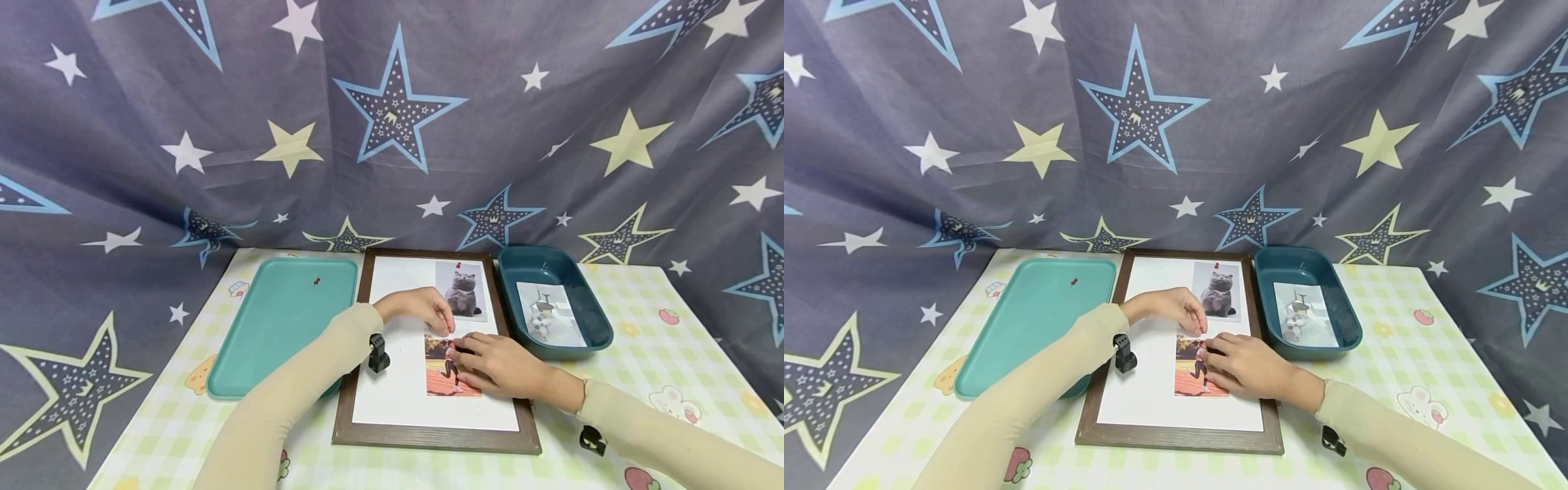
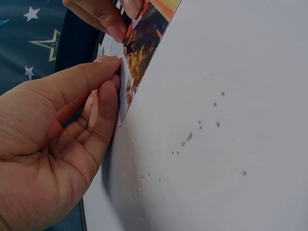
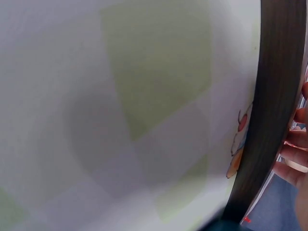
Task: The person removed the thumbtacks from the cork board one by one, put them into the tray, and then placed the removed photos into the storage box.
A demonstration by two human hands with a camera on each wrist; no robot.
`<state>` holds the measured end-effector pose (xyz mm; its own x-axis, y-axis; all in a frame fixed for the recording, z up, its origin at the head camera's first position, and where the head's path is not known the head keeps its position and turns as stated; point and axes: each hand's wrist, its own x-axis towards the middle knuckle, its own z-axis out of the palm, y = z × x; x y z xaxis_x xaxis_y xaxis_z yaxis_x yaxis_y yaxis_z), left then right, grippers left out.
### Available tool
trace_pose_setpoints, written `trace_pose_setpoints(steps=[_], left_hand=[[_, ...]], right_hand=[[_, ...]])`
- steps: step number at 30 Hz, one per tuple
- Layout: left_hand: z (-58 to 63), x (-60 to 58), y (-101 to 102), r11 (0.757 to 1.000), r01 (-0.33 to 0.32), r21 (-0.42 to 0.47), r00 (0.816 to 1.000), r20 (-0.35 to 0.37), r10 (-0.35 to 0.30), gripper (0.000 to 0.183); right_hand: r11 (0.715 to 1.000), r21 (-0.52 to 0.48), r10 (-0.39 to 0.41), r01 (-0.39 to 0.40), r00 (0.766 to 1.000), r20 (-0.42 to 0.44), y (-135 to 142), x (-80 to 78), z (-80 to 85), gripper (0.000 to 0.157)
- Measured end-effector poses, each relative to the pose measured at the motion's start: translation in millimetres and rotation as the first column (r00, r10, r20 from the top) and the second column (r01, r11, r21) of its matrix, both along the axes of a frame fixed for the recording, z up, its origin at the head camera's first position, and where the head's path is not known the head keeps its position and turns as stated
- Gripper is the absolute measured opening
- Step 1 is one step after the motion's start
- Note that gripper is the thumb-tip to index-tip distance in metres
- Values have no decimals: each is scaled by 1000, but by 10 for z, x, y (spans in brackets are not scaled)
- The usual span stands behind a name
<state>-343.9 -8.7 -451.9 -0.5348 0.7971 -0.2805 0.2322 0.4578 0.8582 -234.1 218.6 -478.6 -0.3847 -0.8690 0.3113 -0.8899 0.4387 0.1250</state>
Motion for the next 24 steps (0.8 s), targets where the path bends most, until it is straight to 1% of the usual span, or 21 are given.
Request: trace_pose_setpoints(steps=[10,17,20,24], left_hand=[[-16,9,3,1000,-13,13,1000,12,13,16],[-17,5,-5,1000,-9,-8,1000,17,9,19],[-21,0,0,999,-17,-27,1000,6,18,22],[-19,3,11,999,-39,-33,999,-17,38,21]], right_hand=[[1000,1,-2,2,1000,2,1,1,-9,33],[1000,1,-5,5,1000,11,-9,12,-4,34],[1000,-2,-4,4,1000,8,-10,14,-3,33],[1000,-5,-2,2,1000,1,-6,9,-6,34]])
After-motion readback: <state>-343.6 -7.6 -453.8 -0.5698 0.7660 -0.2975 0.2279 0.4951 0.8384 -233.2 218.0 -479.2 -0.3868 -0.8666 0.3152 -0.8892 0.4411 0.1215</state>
